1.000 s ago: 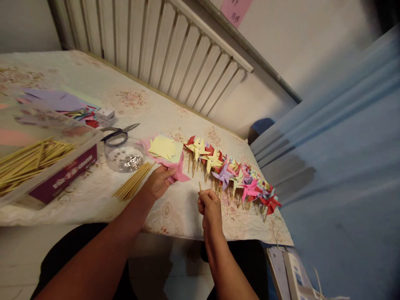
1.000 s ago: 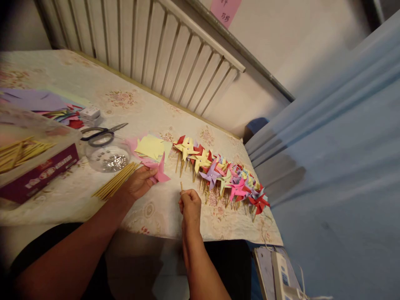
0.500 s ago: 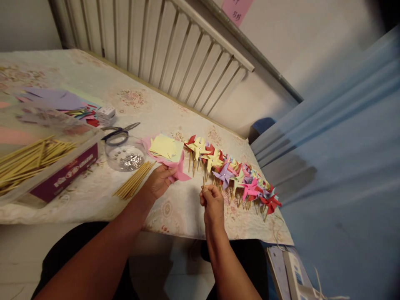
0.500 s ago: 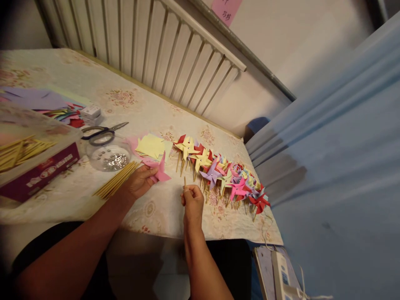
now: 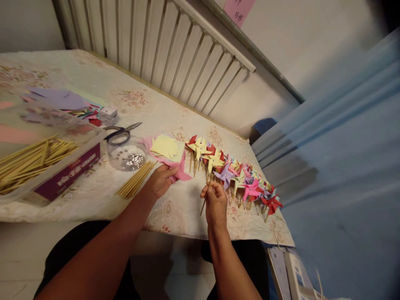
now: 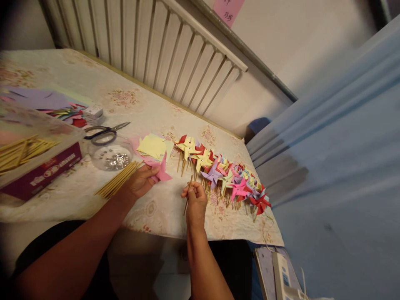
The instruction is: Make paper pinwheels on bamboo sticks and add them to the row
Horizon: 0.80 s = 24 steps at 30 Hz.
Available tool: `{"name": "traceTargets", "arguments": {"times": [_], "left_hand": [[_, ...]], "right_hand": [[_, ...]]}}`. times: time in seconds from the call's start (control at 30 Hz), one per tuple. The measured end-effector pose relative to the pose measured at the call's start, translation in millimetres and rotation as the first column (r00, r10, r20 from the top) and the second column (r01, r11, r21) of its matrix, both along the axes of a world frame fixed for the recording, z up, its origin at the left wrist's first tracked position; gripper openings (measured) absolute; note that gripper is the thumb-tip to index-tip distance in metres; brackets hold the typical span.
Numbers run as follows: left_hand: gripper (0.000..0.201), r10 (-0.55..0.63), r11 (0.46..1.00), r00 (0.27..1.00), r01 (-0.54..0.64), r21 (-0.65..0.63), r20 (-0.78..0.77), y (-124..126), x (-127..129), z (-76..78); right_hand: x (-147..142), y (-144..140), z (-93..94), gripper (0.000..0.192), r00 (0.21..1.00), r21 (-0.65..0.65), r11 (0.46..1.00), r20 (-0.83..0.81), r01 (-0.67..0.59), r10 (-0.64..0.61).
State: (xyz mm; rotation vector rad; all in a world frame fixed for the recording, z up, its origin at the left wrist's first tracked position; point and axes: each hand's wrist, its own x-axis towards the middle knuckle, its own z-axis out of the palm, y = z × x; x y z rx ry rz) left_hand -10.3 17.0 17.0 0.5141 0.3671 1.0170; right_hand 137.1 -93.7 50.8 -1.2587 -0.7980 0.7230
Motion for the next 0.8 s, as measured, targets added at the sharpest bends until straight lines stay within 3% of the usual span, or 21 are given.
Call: {"name": "traceTargets", "arguments": {"times": [0.1, 0.2, 0.4, 0.5, 0.7, 0.8], "left_hand": [[0.023, -0.010, 1.000, 1.000, 0.010, 0.013, -0.007, 0.4, 0.0, -1.6], [0.022, -0.020, 0.999, 1.000, 0.020, 0.027, -0.003, 1.1, 0.3, -2.8], [0.028, 0.009, 0.999, 1.000, -0.009, 0.035, 0.011, 4.1, 1.8, -5.9], [0.029, 0.018, 0.999, 1.000, -0.019, 0.027, 0.020, 5.2, 2.5, -8.5], [0.026, 0.029, 0.999, 0.999, -0.030, 0.037, 0.027, 4.6, 2.2, -9.3], [0.026, 0.022, 0.999, 0.999, -0.023, 0.033, 0.026, 3.4, 1.2, -5.7]], "right_hand": [[0.3, -0.3, 1.6, 0.012, 0.999, 0.083, 0.996, 0.024, -0.023, 0.021], [1.1, -0.4, -4.8, 0.010, 0.996, 0.064, 0.997, 0.081, -0.040, 0.035], [3.0, -8.2, -49.8, 0.013, 0.981, -0.131, 0.989, 0.176, -0.063, 0.086], [3.4, -11.6, -66.0, 0.015, 0.978, -0.167, 0.985, 0.197, -0.039, 0.072], [2.9, -9.8, -64.1, 0.024, 0.993, -0.223, 0.968, 0.007, -0.117, 0.121], [5.7, -11.6, -60.5, 0.029, 0.992, -0.307, 0.947, 0.041, -0.098, 0.116]]}}
